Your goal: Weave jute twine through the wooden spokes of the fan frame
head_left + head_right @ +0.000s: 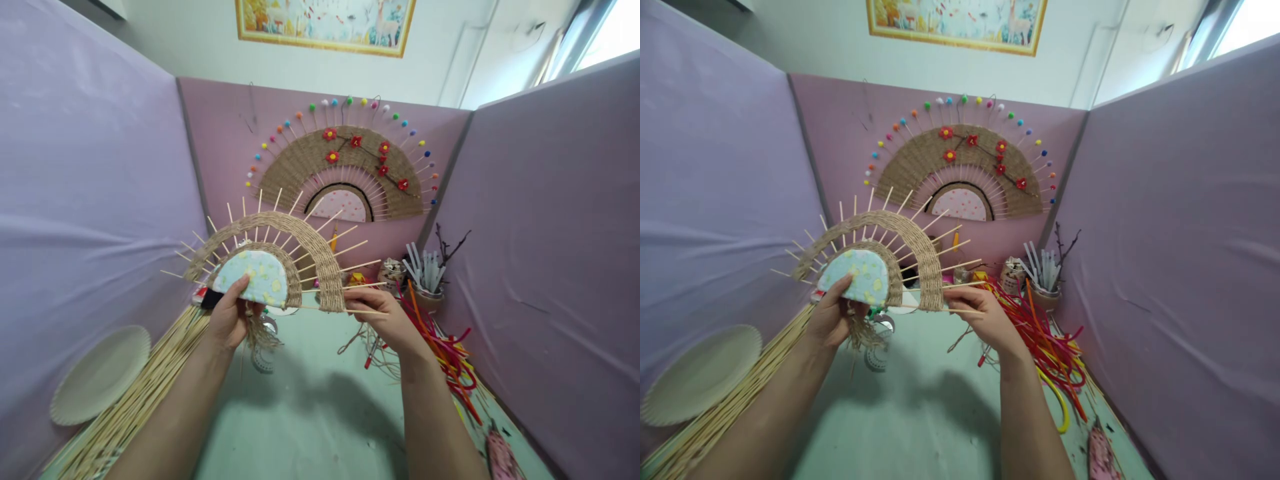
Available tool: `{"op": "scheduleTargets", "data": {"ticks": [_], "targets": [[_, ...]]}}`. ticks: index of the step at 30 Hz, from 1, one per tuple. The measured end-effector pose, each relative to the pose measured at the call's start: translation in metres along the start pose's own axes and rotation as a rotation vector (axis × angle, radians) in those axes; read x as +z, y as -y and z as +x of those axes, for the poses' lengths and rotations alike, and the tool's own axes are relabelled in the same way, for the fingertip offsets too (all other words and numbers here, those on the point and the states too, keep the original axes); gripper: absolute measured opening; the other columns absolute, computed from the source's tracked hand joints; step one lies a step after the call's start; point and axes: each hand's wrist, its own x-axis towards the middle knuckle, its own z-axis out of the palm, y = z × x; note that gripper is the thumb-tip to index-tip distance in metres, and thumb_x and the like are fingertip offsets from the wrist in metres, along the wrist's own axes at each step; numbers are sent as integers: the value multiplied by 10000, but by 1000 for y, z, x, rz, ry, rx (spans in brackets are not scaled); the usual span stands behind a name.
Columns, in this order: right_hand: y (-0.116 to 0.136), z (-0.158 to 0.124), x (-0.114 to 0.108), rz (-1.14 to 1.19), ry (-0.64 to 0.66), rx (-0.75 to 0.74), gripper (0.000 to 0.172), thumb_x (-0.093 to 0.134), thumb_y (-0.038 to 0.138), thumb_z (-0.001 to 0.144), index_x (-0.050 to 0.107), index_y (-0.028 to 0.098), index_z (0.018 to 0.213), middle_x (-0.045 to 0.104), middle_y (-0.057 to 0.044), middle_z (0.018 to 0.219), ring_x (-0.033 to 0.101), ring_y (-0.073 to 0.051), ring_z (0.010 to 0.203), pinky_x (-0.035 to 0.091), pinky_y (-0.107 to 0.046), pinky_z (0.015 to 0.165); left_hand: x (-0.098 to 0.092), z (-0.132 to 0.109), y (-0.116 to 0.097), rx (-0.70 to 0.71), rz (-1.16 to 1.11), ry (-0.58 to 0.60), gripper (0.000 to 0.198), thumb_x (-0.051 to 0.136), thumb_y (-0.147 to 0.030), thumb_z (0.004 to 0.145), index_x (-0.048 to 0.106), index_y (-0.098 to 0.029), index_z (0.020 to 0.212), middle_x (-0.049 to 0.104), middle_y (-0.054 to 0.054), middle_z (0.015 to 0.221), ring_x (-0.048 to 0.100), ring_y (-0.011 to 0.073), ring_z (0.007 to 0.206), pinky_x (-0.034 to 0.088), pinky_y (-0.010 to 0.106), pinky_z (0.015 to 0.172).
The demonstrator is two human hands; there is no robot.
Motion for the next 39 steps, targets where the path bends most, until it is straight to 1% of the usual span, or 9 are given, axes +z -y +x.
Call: {"op": "scheduleTargets", "data": {"ticks": [5,9,13,19,24,27,30,34,39], "targets": [[1,-2,-3,-22,-81,-5,213,692,325,742,762,239,924,711,-69,965,632,-194,818,494,-301,673,-1,2,-2,15,-9,-10,129,642,-134,785,633,-155,912,698,-8,697,615,111,468,523,190,402],[0,-3,-6,-12,-77,13,227,690,329,748,761,236,943,702,-61,873,604,-156,704,461,-272,608,-3,3,-2,21,-10,-11,146,646,-131,783,639,-149,928,704,0,717,622,108,487,528,182,425],[1,-5,-11,-59,-70,29,256,690,340,747,753,214,961,702,-60,867,579,-151,690,443,-267,607,-3,3,-2,26,-10,-25,130,639,-120,788,641,-145,916,707,6,726,635,117,506,519,183,406],[4,-14,-30,-143,-53,50,278,676,383,758,731,184,944,697,-65,883,589,-171,745,454,-275,654,0,2,-4,65,5,-43,124,635,-94,780,633,-140,896,704,19,712,630,123,492,503,183,369],[11,-18,-38,-286,-116,91,296,607,418,806,701,166,931,679,-55,803,567,-162,668,434,-269,600,0,4,-4,51,-12,-38,141,626,-63,781,626,-150,891,721,23,741,662,138,542,553,207,435],[20,-19,-35,-416,-149,60,284,577,417,823,692,163,878,657,-42,743,549,-155,634,406,-258,565,0,6,-3,43,-39,-47,154,640,-58,773,629,-149,897,718,12,721,663,129,542,570,209,481],[31,-23,-28,-518,-133,21,261,560,403,840,684,173,845,650,-32,719,546,-151,629,401,-252,562,0,6,-2,39,-72,-50,168,652,-61,771,632,-149,912,713,4,703,660,119,535,571,199,503],[41,-26,-13,-540,-40,-23,220,542,361,868,674,187,844,661,-31,758,569,-151,677,426,-249,603,1,6,-1,63,-89,-44,150,626,-65,797,641,-149,920,719,1,730,659,111,542,566,190,496],[41,-23,7,-481,75,-38,168,533,306,880,664,201,890,668,-21,800,591,-139,701,454,-241,633,3,5,-1,81,-98,-65,140,587,-80,833,650,-150,935,725,4,757,660,112,547,567,198,486]]}}
